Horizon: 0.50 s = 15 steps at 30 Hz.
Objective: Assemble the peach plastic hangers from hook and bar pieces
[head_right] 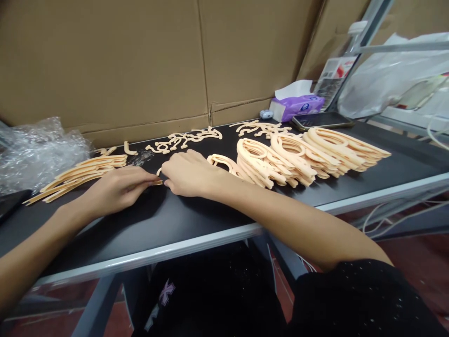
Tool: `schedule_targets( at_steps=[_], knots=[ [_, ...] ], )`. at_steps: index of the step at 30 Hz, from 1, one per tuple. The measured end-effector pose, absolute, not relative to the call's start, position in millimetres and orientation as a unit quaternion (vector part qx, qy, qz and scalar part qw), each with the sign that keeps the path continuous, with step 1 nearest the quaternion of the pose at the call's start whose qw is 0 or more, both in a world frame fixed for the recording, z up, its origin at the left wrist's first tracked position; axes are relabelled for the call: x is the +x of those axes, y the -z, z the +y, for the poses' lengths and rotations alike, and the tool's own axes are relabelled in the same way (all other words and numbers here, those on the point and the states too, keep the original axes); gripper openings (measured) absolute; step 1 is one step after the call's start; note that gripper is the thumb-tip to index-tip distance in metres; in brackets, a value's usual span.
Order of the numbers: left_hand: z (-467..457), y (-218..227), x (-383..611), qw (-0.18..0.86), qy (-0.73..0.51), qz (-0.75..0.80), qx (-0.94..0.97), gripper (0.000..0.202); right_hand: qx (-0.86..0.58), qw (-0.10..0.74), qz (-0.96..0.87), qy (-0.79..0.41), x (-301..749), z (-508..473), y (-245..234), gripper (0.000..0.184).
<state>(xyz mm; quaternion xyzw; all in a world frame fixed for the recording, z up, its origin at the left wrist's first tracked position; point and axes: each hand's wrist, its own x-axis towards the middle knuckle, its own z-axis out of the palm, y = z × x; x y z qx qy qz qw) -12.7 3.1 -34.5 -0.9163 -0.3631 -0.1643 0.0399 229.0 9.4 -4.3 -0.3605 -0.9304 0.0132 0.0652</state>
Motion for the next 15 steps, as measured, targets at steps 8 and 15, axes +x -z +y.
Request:
schedule_targets(
  at_steps=[8,15],
  knots=[
    [0.7,39.5,-7.7,0.194,0.225,-0.281,-0.913,0.028,-0.358,0.094,-0.929,-0.014,230.2,15.6,13.2,0.031],
    [0.9,41.9,-5.2,0.191,0.234,-0.275,-0.913,0.025,-0.394,0.162,-0.904,-0.042,234.3,22.0,16.8,0.048]
  ],
)
